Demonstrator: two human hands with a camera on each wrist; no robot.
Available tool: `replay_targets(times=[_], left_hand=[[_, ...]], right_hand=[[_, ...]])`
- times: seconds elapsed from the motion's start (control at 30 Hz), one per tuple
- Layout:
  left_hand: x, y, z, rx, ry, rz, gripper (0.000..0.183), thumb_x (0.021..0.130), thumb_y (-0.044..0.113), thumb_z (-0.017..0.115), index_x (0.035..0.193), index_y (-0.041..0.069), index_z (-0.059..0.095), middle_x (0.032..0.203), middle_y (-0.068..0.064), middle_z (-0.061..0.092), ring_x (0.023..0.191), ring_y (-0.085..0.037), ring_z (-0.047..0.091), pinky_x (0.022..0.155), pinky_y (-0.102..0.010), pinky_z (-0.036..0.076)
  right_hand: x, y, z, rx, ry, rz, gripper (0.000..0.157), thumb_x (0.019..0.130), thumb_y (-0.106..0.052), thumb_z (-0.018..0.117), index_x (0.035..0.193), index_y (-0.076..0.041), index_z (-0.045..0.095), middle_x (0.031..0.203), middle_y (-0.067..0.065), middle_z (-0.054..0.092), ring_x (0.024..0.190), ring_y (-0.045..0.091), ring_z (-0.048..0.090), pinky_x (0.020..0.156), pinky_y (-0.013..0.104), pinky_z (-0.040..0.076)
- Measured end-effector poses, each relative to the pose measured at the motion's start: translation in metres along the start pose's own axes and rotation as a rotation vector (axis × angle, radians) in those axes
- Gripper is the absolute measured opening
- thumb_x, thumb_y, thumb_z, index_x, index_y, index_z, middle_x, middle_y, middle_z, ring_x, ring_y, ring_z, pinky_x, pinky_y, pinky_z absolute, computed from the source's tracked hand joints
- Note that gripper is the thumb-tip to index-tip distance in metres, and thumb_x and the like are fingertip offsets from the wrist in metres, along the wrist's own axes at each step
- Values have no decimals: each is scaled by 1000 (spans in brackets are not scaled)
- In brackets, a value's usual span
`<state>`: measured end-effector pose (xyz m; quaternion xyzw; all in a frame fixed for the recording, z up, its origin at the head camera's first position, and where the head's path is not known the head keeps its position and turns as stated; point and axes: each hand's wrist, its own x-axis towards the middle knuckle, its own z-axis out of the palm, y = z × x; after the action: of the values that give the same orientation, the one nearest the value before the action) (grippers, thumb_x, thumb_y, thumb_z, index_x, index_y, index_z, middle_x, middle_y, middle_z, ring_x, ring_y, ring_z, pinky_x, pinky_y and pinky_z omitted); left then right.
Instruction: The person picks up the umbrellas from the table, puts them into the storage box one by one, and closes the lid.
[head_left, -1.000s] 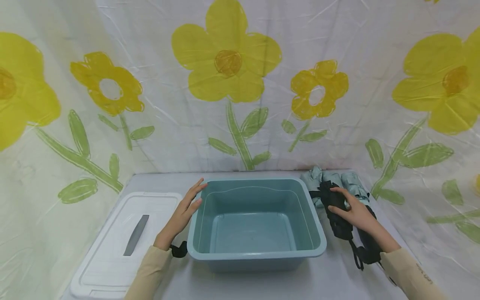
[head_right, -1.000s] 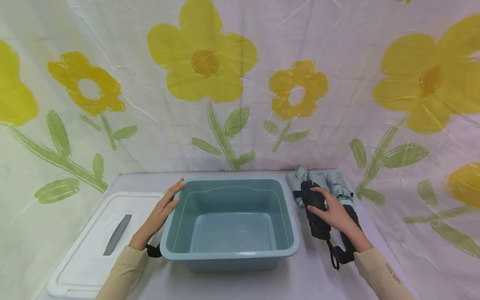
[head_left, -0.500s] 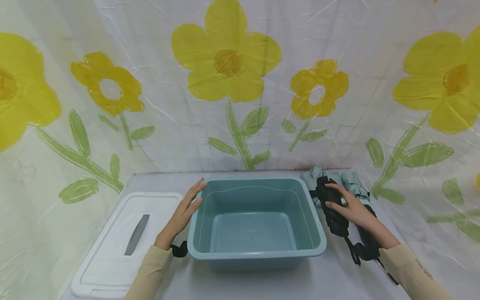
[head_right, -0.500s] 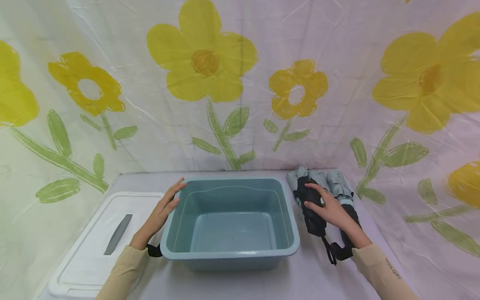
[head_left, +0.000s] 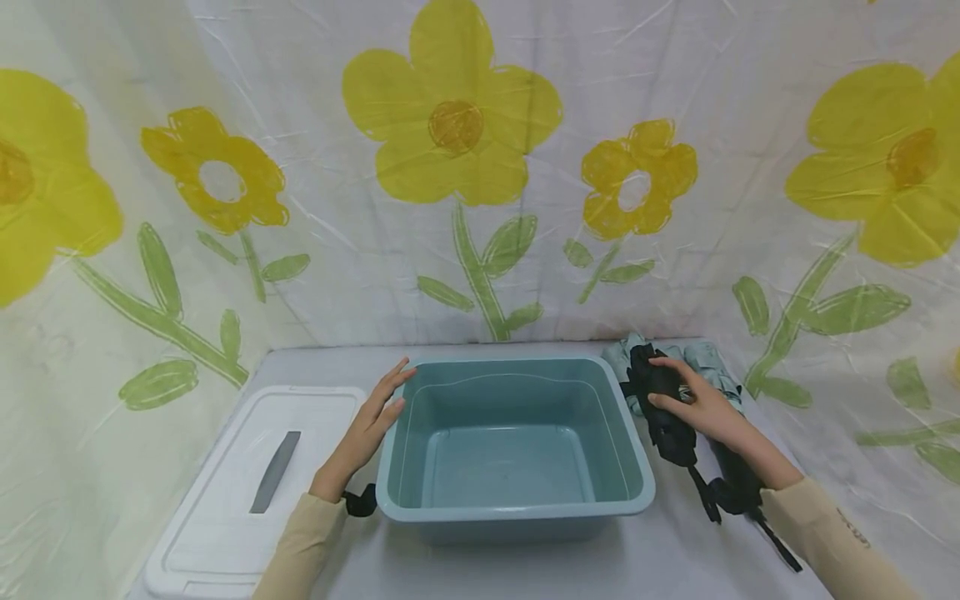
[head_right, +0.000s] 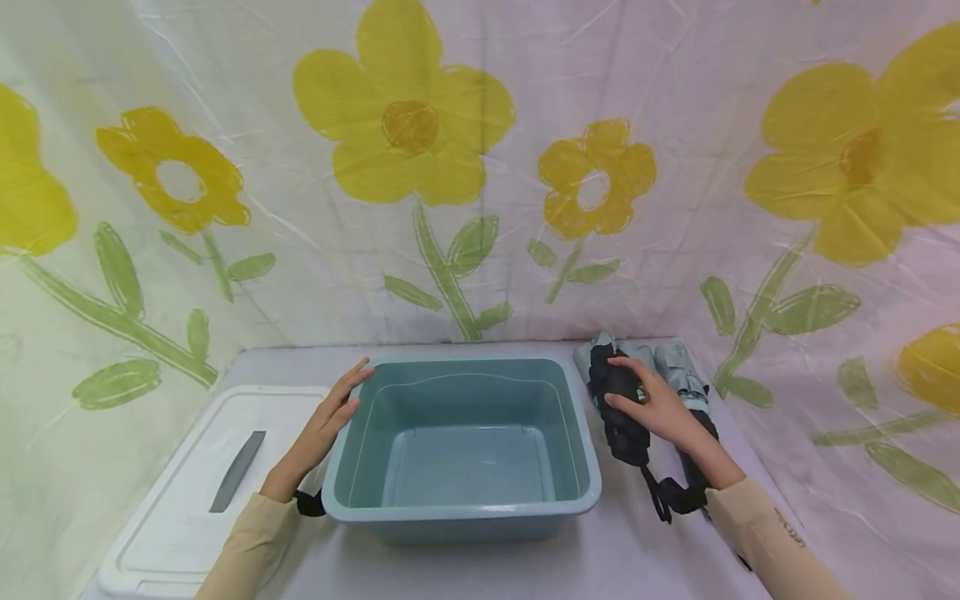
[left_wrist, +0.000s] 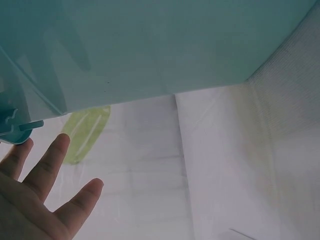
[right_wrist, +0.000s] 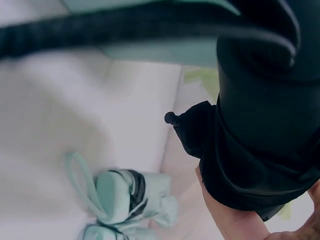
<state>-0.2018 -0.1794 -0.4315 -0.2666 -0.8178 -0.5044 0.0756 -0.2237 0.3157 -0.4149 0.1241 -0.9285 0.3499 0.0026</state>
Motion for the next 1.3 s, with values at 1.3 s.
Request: replay_targets(times=[1.3], left_hand=[[0, -38, 4, 23, 19, 19, 47, 98, 7, 39, 143, 17, 35, 154, -6, 17, 142, -31, 12, 101, -68, 17]], right_hand=[[7, -66, -23, 113, -44, 7, 62, 90, -40, 58, 142, -24, 28, 150, 20, 16, 124, 53, 36, 82, 58, 46]])
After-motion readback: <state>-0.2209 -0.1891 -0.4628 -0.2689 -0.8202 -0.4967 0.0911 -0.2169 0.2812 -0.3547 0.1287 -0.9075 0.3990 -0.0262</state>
